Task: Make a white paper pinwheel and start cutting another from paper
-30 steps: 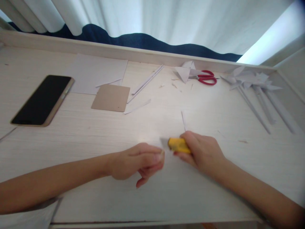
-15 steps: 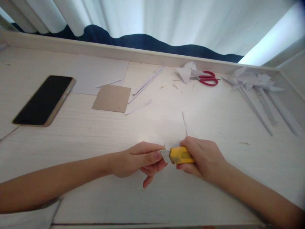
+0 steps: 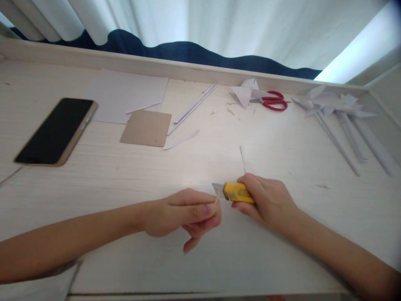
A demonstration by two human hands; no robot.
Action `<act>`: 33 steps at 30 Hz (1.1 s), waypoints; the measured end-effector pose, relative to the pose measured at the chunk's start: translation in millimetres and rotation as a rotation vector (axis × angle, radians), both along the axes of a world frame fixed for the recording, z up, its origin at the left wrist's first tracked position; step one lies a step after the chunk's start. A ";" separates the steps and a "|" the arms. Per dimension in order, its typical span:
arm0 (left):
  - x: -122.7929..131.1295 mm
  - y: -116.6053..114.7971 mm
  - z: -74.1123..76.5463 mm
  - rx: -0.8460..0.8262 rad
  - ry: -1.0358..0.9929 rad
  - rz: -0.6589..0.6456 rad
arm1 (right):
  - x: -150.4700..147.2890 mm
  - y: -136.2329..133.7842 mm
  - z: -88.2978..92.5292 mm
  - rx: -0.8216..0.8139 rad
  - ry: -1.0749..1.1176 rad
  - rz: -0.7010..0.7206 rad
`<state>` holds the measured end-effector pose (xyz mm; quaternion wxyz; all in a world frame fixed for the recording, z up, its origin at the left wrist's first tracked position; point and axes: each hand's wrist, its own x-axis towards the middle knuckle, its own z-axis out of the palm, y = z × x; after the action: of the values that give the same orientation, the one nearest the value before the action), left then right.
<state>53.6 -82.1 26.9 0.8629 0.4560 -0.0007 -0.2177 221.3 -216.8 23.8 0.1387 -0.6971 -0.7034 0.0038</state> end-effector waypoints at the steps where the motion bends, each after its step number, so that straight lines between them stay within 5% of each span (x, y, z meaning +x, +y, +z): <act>1: 0.0 0.4 -0.4 0.009 -0.003 0.031 | 1.7 -0.4 0.7 0.005 0.020 -0.035; 4: 0.1 0.8 -3.6 0.032 -0.001 0.044 | 5.6 -1.7 2.9 0.006 0.091 -0.102; 12: -0.3 0.1 -8.0 -0.001 0.010 0.046 | -1.7 -2.3 1.0 -0.006 0.150 0.167; 23: -1.3 -2.3 -4.0 -0.129 0.065 -0.019 | -7.0 -1.1 -2.9 0.009 0.096 0.199; 25: -2.0 -1.5 -2.2 -0.109 0.052 -0.052 | -3.2 0.1 -2.9 0.005 0.071 0.157; 29: -2.2 0.7 -0.8 -0.041 -0.006 -0.147 | 11.0 0.8 1.4 0.037 0.006 -0.180; 33: -0.1 2.5 -5.0 -0.057 0.020 0.016 | 15.2 -1.4 7.8 0.068 0.003 -0.103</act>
<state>53.6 -79.7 21.8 0.8772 0.4292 0.0057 -0.2152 236.5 -218.2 31.6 0.1632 -0.7273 -0.6661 -0.0264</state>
